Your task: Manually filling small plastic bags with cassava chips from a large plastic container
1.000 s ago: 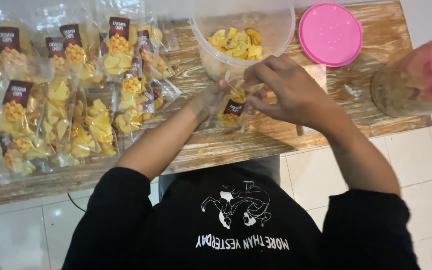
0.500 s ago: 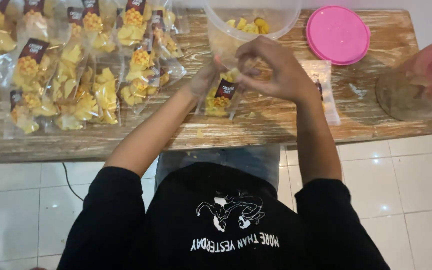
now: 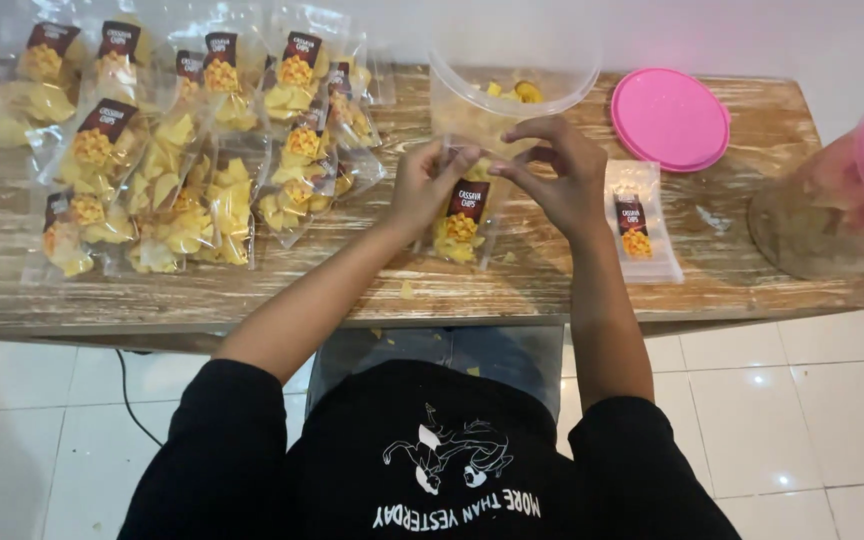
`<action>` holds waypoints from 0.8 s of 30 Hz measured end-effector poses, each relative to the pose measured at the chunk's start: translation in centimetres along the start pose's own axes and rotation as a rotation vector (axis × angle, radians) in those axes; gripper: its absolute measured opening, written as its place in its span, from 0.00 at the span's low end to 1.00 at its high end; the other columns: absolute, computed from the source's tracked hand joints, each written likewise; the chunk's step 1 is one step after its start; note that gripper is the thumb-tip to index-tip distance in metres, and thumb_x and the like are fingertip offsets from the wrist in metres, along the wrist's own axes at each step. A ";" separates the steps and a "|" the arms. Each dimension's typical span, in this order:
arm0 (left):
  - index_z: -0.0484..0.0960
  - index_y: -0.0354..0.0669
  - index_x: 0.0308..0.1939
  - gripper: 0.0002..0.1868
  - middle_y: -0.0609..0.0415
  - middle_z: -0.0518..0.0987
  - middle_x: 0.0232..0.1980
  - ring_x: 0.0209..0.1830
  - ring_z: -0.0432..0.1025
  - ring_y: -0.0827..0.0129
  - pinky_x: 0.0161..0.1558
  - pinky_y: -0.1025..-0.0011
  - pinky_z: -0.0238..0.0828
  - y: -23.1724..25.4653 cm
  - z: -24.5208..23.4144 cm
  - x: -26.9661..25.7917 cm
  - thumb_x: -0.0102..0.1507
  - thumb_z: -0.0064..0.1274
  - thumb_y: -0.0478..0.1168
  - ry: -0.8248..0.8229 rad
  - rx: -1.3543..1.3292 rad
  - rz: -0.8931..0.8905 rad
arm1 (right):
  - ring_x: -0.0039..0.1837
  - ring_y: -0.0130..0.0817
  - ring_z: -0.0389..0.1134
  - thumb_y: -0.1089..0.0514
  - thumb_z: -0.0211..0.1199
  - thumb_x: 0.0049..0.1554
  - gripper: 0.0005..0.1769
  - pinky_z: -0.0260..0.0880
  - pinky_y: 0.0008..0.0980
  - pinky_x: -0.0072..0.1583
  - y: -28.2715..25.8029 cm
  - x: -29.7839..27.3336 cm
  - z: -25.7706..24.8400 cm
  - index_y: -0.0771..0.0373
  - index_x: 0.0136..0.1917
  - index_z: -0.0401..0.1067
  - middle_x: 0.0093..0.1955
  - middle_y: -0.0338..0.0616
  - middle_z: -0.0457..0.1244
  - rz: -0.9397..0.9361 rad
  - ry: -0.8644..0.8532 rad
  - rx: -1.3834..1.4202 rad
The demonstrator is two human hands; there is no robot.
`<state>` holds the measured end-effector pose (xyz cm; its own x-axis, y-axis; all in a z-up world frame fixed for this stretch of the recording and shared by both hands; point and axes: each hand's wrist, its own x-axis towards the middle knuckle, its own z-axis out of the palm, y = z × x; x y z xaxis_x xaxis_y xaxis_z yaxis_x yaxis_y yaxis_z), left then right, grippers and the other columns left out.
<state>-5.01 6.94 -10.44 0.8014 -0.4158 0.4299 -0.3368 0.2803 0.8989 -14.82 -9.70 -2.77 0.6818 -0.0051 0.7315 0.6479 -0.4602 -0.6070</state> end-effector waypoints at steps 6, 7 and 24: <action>0.87 0.47 0.35 0.09 0.64 0.79 0.24 0.30 0.70 0.85 0.33 0.85 0.63 2.9 0.4 -0.5 0.65 0.64 0.46 0.106 -0.022 0.017 | 0.52 0.44 0.71 0.74 0.78 0.55 0.19 0.79 0.35 0.49 -0.8 0.1 0.6 0.74 0.55 0.73 0.53 0.52 0.65 -0.033 0.046 -0.021; 0.87 0.47 0.35 0.09 0.64 0.79 0.24 0.30 0.70 0.85 0.33 0.85 0.63 2.6 0.3 -0.5 0.65 0.64 0.46 0.104 -0.020 0.014 | 0.52 0.44 0.71 0.74 0.78 0.55 0.19 0.79 0.35 0.49 -0.9 0.1 0.7 0.74 0.55 0.73 0.53 0.52 0.65 -0.030 0.049 -0.019; 0.85 0.41 0.41 0.14 0.53 0.86 0.37 0.39 0.81 0.73 0.43 0.73 0.79 0.9 0.8 -1.4 0.59 0.69 0.44 -0.072 -0.242 -0.017 | 0.32 0.29 0.62 0.66 0.73 0.59 0.10 0.66 0.29 0.40 2.4 -1.3 -1.4 0.65 0.37 0.76 0.26 0.44 0.61 0.295 -0.305 0.102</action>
<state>-6.78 7.09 -10.19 0.7656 -0.4805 0.4278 -0.1885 0.4682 0.8633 -14.61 -12.04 -4.70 0.9018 0.1468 0.4064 0.4304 -0.3880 -0.8150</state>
